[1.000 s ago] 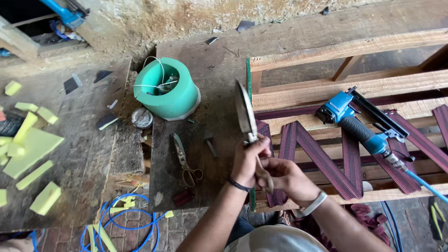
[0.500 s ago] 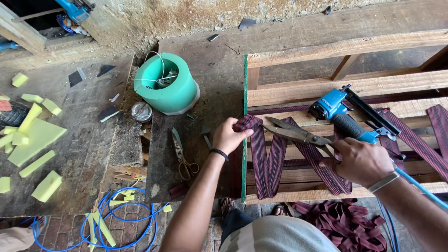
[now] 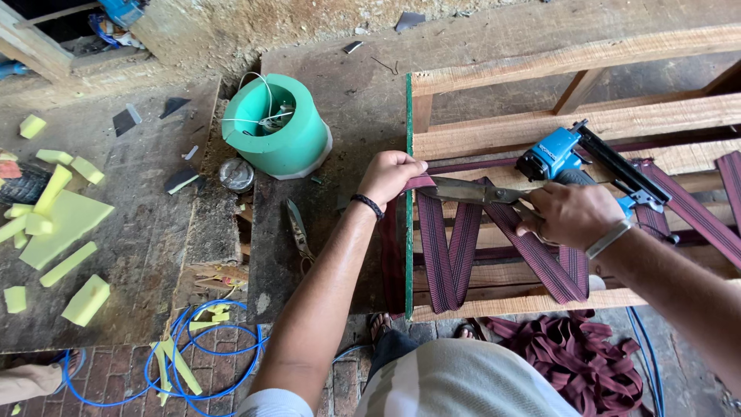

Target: The person attaches maroon webbing straps to a wooden frame using a pneumatic staple gun. They position the straps, staple them in place, and trim excess material with scissors.

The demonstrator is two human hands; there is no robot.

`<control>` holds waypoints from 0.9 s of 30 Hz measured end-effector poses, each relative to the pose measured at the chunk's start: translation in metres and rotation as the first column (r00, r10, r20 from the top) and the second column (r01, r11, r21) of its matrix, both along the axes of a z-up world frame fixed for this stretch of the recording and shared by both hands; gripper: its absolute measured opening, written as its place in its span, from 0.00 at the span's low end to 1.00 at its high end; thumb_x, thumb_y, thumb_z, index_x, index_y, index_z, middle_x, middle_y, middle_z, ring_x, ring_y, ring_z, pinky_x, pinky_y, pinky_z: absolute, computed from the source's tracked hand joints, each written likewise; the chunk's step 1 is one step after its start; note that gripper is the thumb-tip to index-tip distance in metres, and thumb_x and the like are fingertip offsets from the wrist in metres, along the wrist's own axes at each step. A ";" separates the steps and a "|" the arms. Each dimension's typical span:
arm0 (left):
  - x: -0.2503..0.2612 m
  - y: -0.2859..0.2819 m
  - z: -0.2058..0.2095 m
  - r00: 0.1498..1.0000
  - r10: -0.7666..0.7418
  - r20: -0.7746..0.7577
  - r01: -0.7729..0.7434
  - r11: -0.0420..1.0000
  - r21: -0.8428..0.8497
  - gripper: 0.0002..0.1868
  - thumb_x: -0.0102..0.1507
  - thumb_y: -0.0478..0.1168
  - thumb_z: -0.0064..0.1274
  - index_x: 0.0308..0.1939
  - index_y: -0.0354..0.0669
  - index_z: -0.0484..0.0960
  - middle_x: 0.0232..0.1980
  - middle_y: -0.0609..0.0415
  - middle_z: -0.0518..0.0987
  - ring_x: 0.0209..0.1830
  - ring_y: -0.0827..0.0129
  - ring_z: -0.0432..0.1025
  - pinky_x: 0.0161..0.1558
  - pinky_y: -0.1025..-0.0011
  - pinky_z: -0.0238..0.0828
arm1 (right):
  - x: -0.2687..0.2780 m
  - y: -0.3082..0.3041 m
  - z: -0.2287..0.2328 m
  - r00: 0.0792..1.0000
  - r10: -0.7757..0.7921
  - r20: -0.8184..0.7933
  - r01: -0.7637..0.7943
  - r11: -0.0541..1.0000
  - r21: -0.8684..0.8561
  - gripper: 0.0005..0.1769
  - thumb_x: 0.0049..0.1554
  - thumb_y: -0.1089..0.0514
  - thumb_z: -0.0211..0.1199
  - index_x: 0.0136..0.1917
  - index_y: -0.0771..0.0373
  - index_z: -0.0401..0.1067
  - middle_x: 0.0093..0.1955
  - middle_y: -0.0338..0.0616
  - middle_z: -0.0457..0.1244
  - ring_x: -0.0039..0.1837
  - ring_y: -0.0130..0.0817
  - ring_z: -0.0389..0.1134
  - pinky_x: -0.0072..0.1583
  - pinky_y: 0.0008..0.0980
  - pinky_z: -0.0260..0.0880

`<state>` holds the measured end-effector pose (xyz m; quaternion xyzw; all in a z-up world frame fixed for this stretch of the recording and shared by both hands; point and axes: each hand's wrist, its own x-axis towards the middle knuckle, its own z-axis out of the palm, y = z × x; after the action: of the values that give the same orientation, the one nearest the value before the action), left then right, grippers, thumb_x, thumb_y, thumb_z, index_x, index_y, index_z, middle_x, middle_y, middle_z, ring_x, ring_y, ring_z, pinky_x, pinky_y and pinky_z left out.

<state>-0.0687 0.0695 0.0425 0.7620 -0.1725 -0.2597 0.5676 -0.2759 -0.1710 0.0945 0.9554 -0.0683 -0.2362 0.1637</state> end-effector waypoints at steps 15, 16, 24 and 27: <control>0.006 -0.002 -0.016 0.999 0.032 -0.027 -0.033 0.999 -0.028 0.09 0.59 0.42 0.64 0.32 0.39 0.88 0.33 0.52 0.87 0.31 0.75 0.79 0.38 0.75 0.76 | 0.015 -0.001 -0.021 0.980 0.110 0.164 -0.111 0.994 -0.005 0.27 0.58 0.34 0.54 0.61 0.51 0.69 0.53 0.37 0.66 0.48 0.30 0.73 0.46 0.33 0.78; 0.005 -0.002 -0.017 0.998 0.030 -0.050 -0.032 0.999 -0.043 0.08 0.59 0.41 0.63 0.32 0.39 0.88 0.32 0.52 0.87 0.31 0.74 0.79 0.38 0.74 0.77 | 0.015 -0.004 -0.023 0.983 0.117 0.141 -0.117 0.993 -0.011 0.28 0.59 0.32 0.52 0.61 0.52 0.69 0.52 0.38 0.66 0.47 0.31 0.73 0.45 0.33 0.79; 0.008 0.003 -0.013 0.999 0.005 -0.045 -0.004 1.000 0.018 0.10 0.60 0.43 0.63 0.31 0.39 0.87 0.31 0.53 0.85 0.31 0.73 0.76 0.41 0.69 0.75 | 0.015 -0.012 -0.020 0.966 0.155 0.205 -0.162 0.987 0.017 0.24 0.65 0.32 0.48 0.57 0.50 0.70 0.51 0.34 0.68 0.47 0.31 0.74 0.48 0.33 0.78; 0.007 0.000 -0.011 0.998 -0.011 -0.057 0.012 1.000 0.025 0.10 0.60 0.44 0.63 0.32 0.41 0.87 0.32 0.55 0.86 0.32 0.75 0.78 0.43 0.70 0.78 | 0.020 -0.003 -0.018 0.982 0.125 0.138 -0.127 0.992 0.007 0.20 0.63 0.39 0.51 0.58 0.52 0.69 0.50 0.34 0.67 0.45 0.29 0.72 0.45 0.30 0.76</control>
<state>-0.0614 0.0693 0.0314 0.7606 -0.1575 -0.2865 0.5609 -0.2557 -0.1744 0.0767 0.9730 -0.0168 -0.1596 0.1659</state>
